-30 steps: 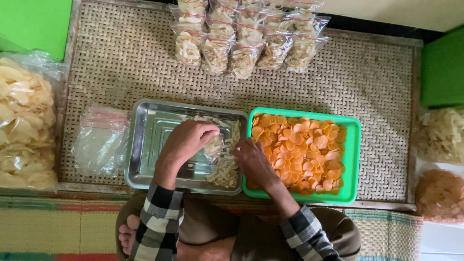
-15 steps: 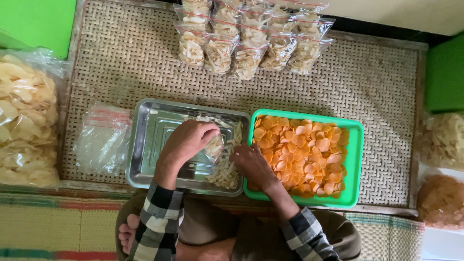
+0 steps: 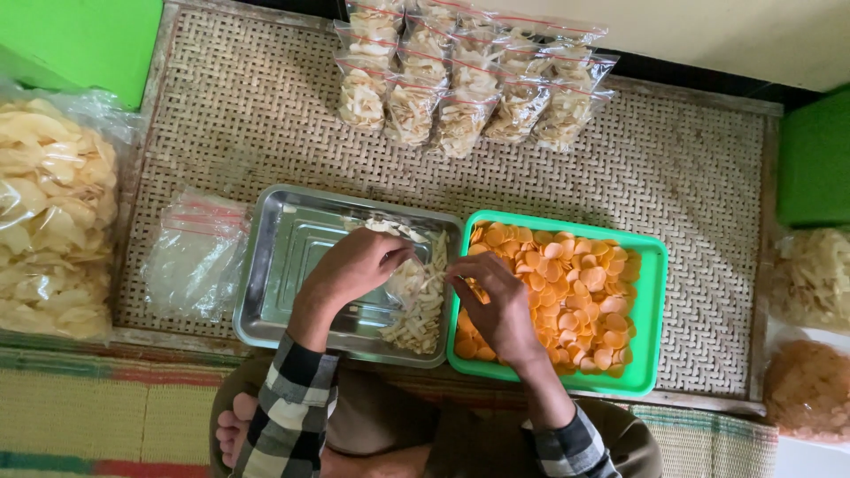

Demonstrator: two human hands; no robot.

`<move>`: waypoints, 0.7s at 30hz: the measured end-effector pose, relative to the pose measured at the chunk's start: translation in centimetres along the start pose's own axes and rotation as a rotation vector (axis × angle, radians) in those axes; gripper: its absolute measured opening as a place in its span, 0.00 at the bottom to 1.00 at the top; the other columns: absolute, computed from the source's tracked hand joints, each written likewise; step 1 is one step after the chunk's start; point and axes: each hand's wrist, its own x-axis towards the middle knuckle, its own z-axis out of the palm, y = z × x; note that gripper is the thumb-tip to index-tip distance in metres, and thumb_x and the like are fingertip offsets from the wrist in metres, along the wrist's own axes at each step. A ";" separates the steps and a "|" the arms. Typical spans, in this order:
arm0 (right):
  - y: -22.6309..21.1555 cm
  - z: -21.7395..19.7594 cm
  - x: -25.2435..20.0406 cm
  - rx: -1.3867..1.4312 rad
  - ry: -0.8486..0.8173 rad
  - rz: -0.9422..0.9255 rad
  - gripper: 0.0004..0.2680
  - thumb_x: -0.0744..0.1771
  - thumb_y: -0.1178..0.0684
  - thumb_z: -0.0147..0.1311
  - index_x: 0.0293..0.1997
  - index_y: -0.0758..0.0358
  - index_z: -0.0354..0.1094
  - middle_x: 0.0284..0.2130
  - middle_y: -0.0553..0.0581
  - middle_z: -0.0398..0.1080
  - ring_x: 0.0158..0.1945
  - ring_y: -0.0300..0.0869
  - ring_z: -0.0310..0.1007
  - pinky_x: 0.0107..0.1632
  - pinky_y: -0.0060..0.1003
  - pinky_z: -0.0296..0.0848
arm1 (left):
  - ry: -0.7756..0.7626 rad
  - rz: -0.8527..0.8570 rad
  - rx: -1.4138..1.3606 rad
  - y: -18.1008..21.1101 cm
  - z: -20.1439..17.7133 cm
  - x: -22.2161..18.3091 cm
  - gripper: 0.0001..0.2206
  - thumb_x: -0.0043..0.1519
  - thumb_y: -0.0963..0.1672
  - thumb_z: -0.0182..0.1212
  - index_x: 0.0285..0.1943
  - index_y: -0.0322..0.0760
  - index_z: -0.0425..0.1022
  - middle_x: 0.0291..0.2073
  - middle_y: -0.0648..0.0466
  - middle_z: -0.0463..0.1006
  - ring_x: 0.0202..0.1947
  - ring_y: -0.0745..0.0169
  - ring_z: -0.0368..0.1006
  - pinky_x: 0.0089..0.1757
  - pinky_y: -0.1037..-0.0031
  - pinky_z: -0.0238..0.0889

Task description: The person sits on a mat and packs dried fruit slices from a green tray into small plastic bags. They fill each bag by hand, seal it, and place it with other completed bags. The person repeats this process for multiple bags.

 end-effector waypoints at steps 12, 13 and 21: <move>1.7 4.5 -0.9 -0.381 -0.097 -0.336 0.06 0.70 0.60 0.48 0.48 0.59 0.72 0.35 0.54 0.76 0.42 0.46 0.74 0.41 0.35 0.65 | -0.047 0.023 -0.025 1.5 -0.1 -0.1 0.09 0.67 0.42 0.57 0.38 0.37 0.83 0.27 0.45 0.83 0.25 0.47 0.79 0.37 0.61 0.71; 1.9 4.8 -0.9 -0.382 -0.094 -0.336 0.06 0.70 0.60 0.48 0.48 0.59 0.72 0.35 0.54 0.76 0.42 0.46 0.74 0.41 0.35 0.65 | -0.048 0.025 -0.023 1.4 -0.2 0.0 0.09 0.67 0.42 0.57 0.38 0.37 0.83 0.27 0.45 0.83 0.25 0.47 0.79 0.37 0.61 0.71; 3.1 1.6 -0.5 -0.069 -0.003 0.110 0.04 0.65 0.62 0.61 0.41 0.61 0.75 0.32 0.56 0.76 0.36 0.49 0.76 0.43 0.43 0.73 | -0.011 0.016 0.036 0.8 -1.2 -0.8 0.08 0.66 0.41 0.57 0.46 0.35 0.83 0.34 0.41 0.84 0.34 0.42 0.82 0.41 0.59 0.73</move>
